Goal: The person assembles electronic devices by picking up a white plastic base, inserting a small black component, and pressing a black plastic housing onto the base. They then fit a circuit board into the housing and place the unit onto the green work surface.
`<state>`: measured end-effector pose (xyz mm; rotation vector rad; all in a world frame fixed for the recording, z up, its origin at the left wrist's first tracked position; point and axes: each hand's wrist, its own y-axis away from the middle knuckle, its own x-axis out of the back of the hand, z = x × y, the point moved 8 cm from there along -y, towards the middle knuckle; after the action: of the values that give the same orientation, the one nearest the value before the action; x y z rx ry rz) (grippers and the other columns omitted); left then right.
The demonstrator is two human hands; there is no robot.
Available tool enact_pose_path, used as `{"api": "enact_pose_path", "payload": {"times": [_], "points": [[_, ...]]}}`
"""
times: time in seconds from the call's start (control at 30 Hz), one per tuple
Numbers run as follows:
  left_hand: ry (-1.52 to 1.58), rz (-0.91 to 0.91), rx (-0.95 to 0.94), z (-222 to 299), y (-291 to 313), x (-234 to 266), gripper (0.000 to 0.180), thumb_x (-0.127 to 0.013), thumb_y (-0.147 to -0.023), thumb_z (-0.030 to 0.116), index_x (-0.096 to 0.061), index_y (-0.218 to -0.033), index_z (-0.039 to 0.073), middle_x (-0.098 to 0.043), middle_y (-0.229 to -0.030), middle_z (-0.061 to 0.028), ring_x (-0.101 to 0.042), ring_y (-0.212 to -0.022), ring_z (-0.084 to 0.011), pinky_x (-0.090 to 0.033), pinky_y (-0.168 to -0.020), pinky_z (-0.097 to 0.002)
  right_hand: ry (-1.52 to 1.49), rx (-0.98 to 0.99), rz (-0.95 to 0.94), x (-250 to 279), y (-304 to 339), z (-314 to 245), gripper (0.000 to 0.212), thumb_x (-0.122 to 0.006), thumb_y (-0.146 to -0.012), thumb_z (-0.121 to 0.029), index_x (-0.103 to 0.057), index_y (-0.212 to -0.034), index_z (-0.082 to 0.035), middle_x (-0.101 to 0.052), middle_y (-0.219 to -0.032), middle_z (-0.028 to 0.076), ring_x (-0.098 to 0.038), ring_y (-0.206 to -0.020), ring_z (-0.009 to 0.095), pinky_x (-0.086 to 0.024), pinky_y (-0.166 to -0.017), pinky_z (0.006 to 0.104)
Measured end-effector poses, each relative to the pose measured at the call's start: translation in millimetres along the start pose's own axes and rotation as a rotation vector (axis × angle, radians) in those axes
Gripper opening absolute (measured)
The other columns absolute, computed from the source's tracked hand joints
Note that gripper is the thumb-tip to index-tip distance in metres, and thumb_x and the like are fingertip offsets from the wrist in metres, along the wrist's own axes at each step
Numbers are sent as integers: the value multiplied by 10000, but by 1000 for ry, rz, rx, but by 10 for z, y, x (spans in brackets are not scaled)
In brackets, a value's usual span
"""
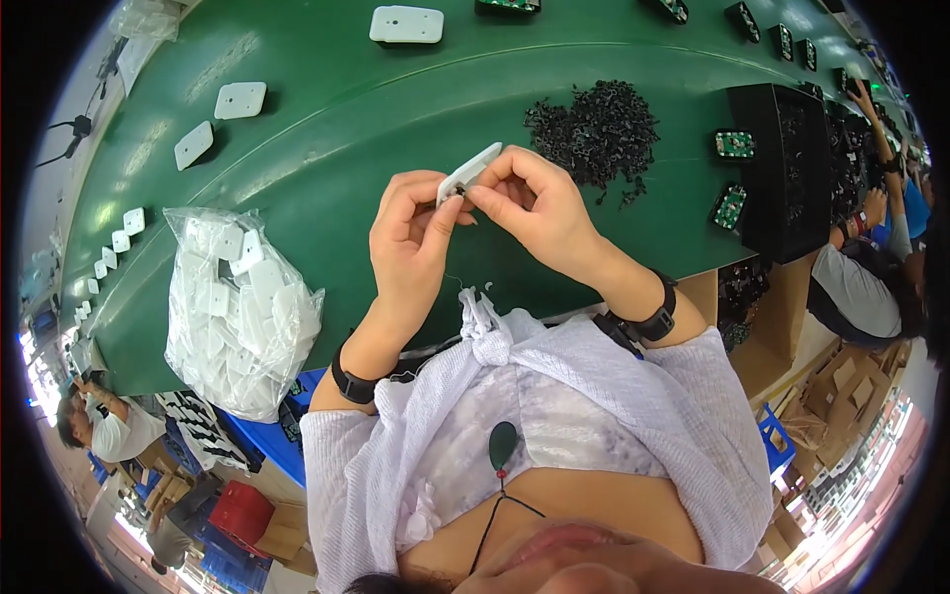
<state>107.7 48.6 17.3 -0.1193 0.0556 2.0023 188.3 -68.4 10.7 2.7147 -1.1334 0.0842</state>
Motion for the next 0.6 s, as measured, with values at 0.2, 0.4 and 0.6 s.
{"api": "enact_pose_path", "payload": {"times": [0.2, 0.4, 0.6], "points": [[35, 27, -35, -20, 84, -12, 40, -582, -912, -50, -568, -950, -50, -527, -1052, -106, -620, -821, -149, -540, -671, -240, -125, 52, 126, -75, 96, 84, 67, -643, -900, -25, -578, -891, -12, -545, -847, -10, -516, -712, 27, -441, -627, 186], [-45, 24, -4, -38, 169, -21, 36, -595, -918, -20, -560, -920, -31, -535, -1010, -83, -610, -751, -123, -485, -586, -218, 66, 71, 135, -76, 237, 51, 146, -706, -854, -69, -575, -896, -21, -538, -843, 9, -483, -687, 49, -412, -590, 208], [47, -77, 121, -63, 193, -91, 37, -600, -918, -10, -572, -928, -32, -550, -980, -76, -607, -719, -117, -476, -571, -214, 217, 212, 220, 234, 307, -204, 247, -779, -781, -165, -604, -895, -34, -532, -860, 21, -471, -718, 103, -404, -620, 252]]}}
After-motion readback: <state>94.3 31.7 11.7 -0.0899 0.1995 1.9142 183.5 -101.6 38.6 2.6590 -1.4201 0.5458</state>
